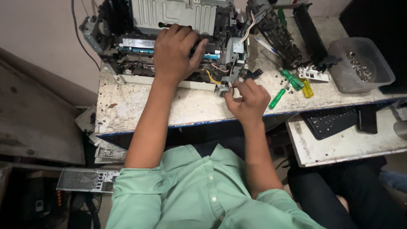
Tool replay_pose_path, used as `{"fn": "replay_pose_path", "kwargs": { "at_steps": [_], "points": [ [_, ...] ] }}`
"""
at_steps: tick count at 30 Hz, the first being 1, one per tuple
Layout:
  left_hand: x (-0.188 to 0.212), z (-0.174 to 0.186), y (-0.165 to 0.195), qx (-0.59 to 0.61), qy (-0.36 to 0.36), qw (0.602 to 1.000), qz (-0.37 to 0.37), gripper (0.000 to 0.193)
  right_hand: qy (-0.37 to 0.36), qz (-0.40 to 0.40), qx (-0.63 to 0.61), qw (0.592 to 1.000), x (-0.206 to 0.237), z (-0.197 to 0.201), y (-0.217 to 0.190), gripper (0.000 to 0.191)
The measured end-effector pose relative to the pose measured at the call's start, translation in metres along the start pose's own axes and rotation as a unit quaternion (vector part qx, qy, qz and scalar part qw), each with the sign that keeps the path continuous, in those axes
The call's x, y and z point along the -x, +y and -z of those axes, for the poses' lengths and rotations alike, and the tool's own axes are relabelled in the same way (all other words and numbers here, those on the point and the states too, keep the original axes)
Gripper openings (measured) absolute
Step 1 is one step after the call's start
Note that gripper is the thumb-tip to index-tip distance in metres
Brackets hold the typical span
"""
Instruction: The person disassembles a printer on a workbench, removes internal components, and uses a screwdriver to loosen and remove screws. They handle wires and small parts, then reassemble the printer by inserting a toner cartridge and securing components.
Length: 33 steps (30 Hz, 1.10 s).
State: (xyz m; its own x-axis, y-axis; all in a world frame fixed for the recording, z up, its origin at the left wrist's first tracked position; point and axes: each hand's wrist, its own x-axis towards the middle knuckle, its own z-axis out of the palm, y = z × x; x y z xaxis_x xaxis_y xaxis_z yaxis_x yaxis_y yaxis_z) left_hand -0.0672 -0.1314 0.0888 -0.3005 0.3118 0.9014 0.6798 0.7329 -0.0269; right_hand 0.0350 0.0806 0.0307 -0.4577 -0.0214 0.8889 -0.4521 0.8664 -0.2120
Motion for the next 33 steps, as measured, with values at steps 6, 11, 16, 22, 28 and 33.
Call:
{"fn": "replay_pose_path", "kwargs": {
  "at_steps": [6,11,16,22,28,33],
  "points": [
    [0.001,-0.001,-0.001,-0.009,-0.004,1.0,0.0,0.022,0.003,0.086,0.006,0.996,-0.013,0.002,0.005,0.014],
    [0.004,-0.004,-0.004,-0.003,0.006,1.0,-0.01,0.021,-0.023,-0.01,-0.052,0.998,0.001,0.004,-0.002,0.015],
    [0.004,-0.003,-0.004,0.001,0.007,1.0,-0.011,0.019,-0.056,-0.19,-0.23,0.953,0.022,0.005,0.002,0.014],
    [0.002,0.002,-0.004,0.014,0.006,1.0,-0.014,0.014,-0.038,-0.259,-0.328,0.908,0.026,-0.01,0.021,0.035],
    [0.003,0.002,-0.004,0.008,-0.01,1.0,-0.008,0.015,-0.048,-0.303,-0.297,0.904,0.023,-0.017,0.023,0.044],
    [0.002,0.003,-0.005,0.013,-0.001,1.0,-0.014,0.015,-0.051,-0.265,-0.185,0.945,0.028,-0.015,0.015,0.037]
  ]
}}
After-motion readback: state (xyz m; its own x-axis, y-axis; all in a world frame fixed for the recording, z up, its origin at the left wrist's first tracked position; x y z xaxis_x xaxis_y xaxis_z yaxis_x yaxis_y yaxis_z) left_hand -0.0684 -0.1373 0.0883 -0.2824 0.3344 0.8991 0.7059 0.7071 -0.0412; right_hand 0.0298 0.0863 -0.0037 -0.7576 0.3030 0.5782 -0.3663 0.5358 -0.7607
